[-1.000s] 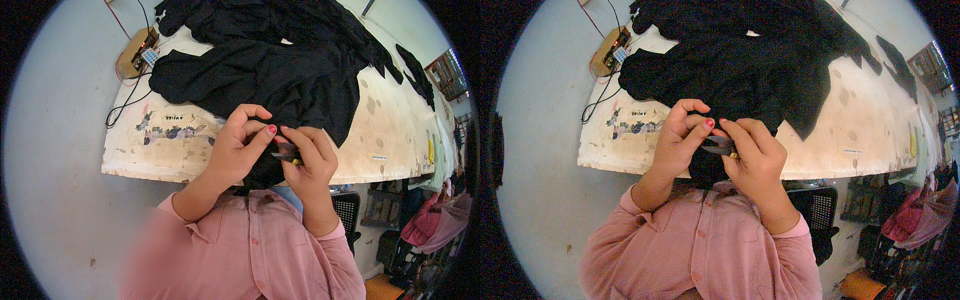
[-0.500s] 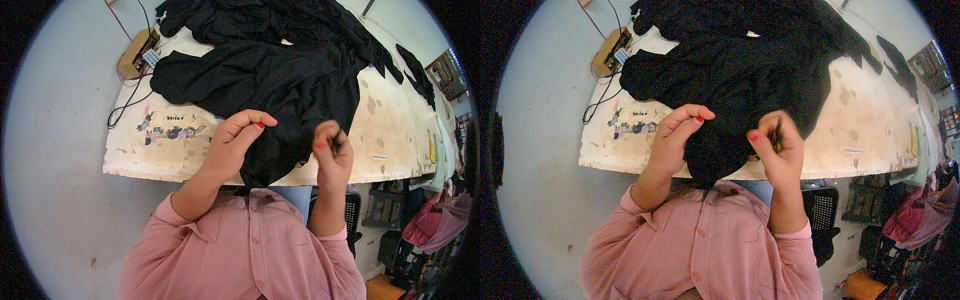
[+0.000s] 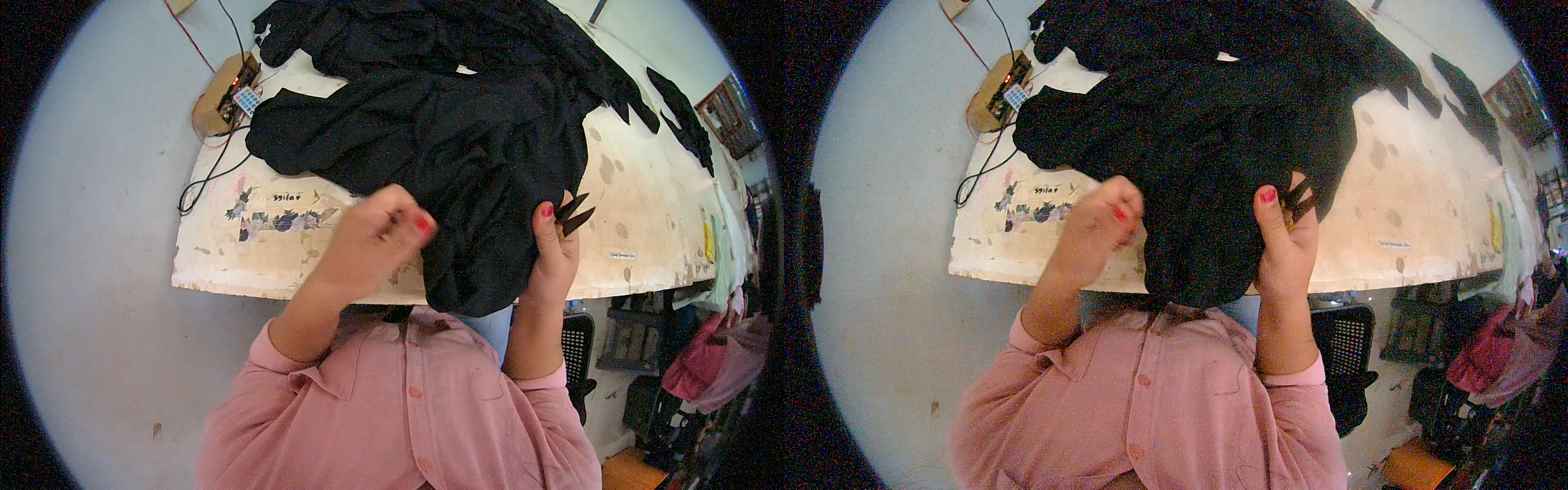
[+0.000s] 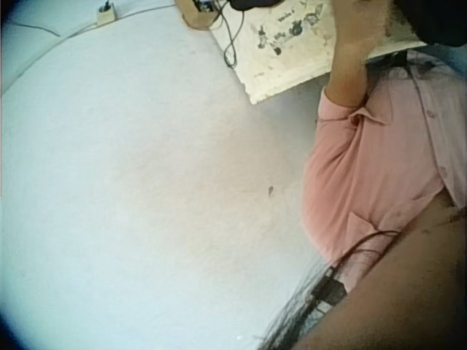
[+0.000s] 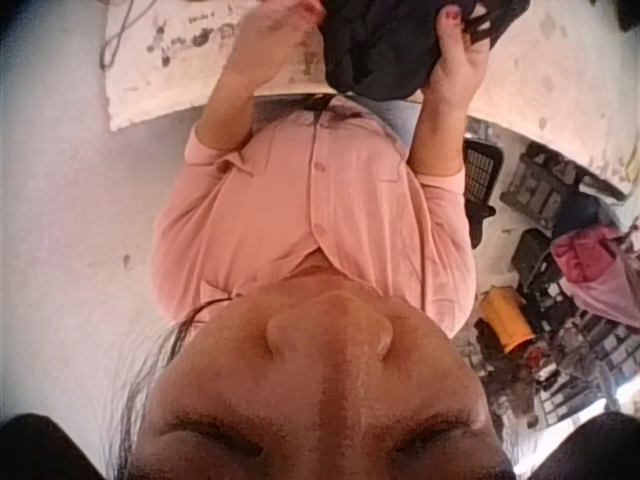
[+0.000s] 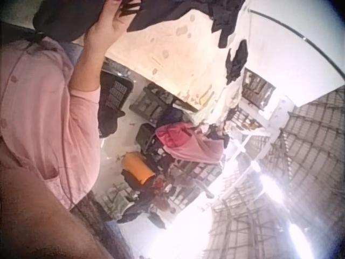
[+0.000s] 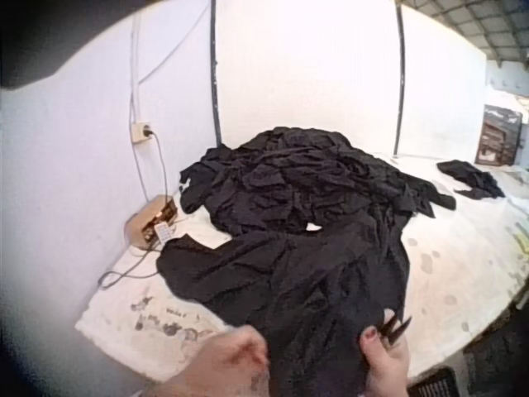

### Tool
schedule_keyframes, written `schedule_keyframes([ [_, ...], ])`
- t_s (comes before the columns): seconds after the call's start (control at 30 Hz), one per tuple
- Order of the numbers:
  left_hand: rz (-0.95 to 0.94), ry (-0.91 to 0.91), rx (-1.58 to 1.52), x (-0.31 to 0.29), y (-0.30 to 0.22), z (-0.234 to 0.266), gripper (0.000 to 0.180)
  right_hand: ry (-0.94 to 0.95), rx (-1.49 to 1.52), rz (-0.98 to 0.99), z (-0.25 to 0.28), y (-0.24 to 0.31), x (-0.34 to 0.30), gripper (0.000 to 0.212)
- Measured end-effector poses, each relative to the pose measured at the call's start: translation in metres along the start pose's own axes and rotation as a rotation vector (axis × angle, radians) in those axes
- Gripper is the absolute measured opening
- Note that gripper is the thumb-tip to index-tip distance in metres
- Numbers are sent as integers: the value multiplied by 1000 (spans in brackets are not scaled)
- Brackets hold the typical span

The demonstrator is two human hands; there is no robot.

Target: The person uses small scissors to cut off tags and loose threads from a black garment laid on a table. The person repeatedly lifts, turns, and repositions the garment to access different tag locations, then snips them off.

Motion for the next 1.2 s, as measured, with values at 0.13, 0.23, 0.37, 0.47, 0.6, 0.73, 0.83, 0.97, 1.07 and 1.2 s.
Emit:
schedule_keyframes([
  [0.13,-10,64,-128,5,4,-21,34,111,72,60,0,0,-6,39],
  [0.23,16,113,-614,7,6,-16,28,-10,205,-23,12,2,1,37],
  [0.37,39,227,-1029,6,10,-9,25,-37,-102,-98,44,-12,11,35],
  [0.47,-56,122,-840,4,18,-13,28,53,-803,-191,44,-12,16,34],
  [0.6,59,195,-580,10,7,-10,33,-125,-1110,219,29,-7,17,37],
  [0.73,-53,153,-696,12,-5,-17,18,-19,-1043,268,2,16,4,37],
  [0.83,-52,137,-486,14,10,-15,26,242,-1056,364,-20,27,-5,34],
  [0.97,-54,134,-502,14,-1,-17,29,354,-846,256,-28,16,0,28],
  [1.07,-29,114,-645,13,-3,-11,32,271,-499,24,-28,8,-5,24],
  [1.2,-19,105,-642,12,1,-10,32,358,-661,250,-25,7,2,27],
])
Point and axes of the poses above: each hand's wrist, its own x-axis towards the middle knuckle, its own z-axis out of the back of the hand, y = z × x, the point moved 1 cm from there along x, towards the middle knuckle, and after that the axes turned 9 degrees about y, right-handed, at the moved point
